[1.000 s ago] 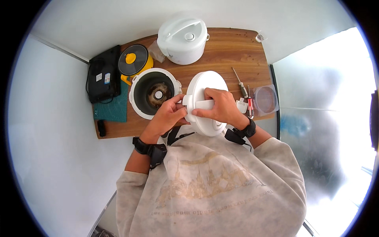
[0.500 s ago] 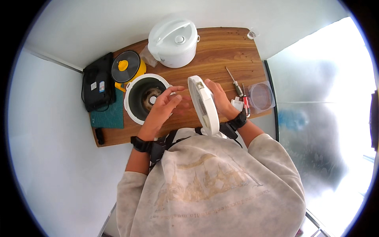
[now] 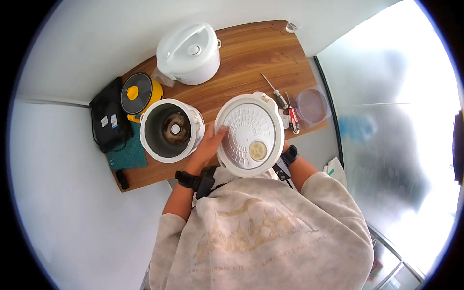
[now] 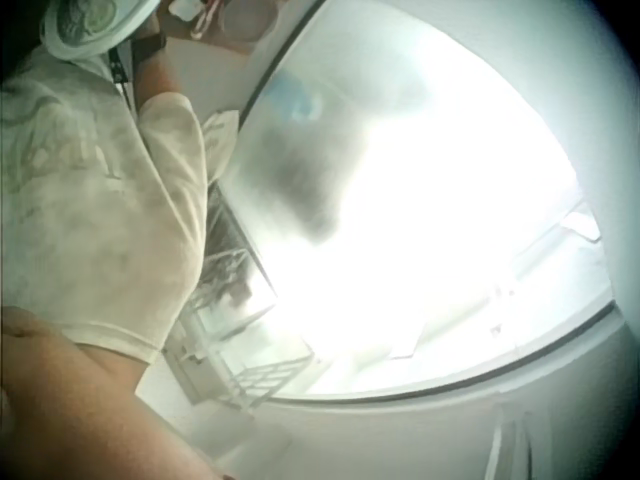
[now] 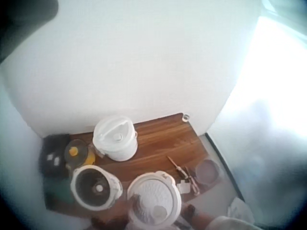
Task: The person assembles a white rice cooker by attaching a small white plastic piece to the lid, placing a filter into the lid, and securing the lid onto the cooker base. They then use a screwdriver to tighten screws on the lid.
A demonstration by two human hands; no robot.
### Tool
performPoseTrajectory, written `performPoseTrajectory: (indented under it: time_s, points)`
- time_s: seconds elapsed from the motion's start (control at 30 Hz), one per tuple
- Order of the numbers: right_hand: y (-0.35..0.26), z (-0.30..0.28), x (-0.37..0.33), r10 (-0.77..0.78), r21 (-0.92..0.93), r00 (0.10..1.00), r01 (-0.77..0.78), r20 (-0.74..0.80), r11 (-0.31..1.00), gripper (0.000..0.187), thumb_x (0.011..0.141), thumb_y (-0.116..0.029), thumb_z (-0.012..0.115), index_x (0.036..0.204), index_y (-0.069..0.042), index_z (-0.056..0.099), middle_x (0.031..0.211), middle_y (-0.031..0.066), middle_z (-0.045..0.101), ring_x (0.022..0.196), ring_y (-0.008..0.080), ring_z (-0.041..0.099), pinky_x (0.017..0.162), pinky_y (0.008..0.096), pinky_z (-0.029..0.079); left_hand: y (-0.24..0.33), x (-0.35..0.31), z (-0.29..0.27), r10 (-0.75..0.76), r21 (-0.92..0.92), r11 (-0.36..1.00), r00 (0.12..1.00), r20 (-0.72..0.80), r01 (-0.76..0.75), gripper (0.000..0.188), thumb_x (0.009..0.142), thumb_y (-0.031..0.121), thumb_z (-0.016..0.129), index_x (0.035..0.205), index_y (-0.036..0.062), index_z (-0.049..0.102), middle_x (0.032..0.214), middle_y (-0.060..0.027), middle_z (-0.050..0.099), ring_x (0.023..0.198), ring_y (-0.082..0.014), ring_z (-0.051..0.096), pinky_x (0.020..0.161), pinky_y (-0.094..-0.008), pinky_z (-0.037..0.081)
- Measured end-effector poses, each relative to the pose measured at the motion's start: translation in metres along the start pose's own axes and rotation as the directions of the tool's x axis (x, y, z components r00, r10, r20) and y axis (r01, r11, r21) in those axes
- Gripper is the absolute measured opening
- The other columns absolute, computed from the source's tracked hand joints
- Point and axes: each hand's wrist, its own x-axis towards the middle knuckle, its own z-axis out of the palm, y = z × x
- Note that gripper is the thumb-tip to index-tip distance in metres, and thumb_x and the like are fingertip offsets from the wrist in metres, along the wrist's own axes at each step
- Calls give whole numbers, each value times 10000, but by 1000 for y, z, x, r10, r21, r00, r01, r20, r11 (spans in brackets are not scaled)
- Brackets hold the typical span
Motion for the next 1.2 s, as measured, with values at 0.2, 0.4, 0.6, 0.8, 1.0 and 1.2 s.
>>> performPoseTrajectory:
  time_s: [0.2, 0.4, 0.6, 0.8, 1.0, 1.2]
  points:
    - [5, -20, -8, -127, -411, 992, 111, -11, 905, 393, 1052, -325, 444, 1296, -41, 564, 1212, 33, 605, 1064, 133, 570, 943, 289, 464, -45, -1, 4, -209, -367, 911, 978, -11, 190, 254, 1068, 273, 432, 1137, 49, 531, 946, 7, 554, 863, -88, 503, 775, -263, 455]
    - [49, -61, -7, 62, -302, 991, -96, -120, 949, 454, 1045, -376, 436, 1348, -53, 534, 1222, 33, 620, 1097, 119, 579, 912, 308, 495, -85, -3, -12, -141, -137, 982, 989, -49, 134, 227, 1060, 249, 442, 960, 57, 512, 828, 26, 500, 766, -44, 455, 664, -225, 414]
    - [45, -36, -44, 194, -153, 929, -251, -316, 956, 552, 1023, -535, 384, 1330, -101, 534, 1135, 34, 655, 959, 129, 641, 806, 285, 527, -107, 5, -7, -180, 110, 975, 976, -121, 194, 285, 1054, 274, 433, 1041, 1, 514, 888, -98, 584, 837, -186, 539, 768, -340, 459]
    - [70, -40, -38, 78, -471, 927, -258, -367, 843, 430, 1027, -392, 472, 1362, -125, 493, 1130, 30, 621, 985, 97, 592, 850, 314, 504, -108, 11, 2, -159, -42, 987, 978, -138, 155, 287, 1054, 270, 425, 1084, -7, 494, 921, -150, 621, 841, -225, 585, 784, -365, 474]
    - [77, -76, -4, 48, -611, 953, -230, -299, 757, 391, 993, -228, 558, 1346, -78, 483, 1143, 74, 650, 1014, 148, 613, 839, 327, 509, -138, 28, 17, -13, 98, 994, 954, -300, 45, 297, 1050, 285, 428, 1107, 2, 496, 991, -199, 650, 905, -323, 634, 807, -402, 480]
    - [68, -103, 39, -40, -883, 993, -79, -110, 462, 520, 924, -244, 614, 1380, -75, 428, 1117, 250, 658, 1070, 415, 632, 889, 451, 494, -138, 36, 32, -50, 109, 988, 886, -460, 112, 304, 1040, 305, 448, 1109, 14, 502, 968, -210, 647, 902, -353, 633, 808, -425, 478]
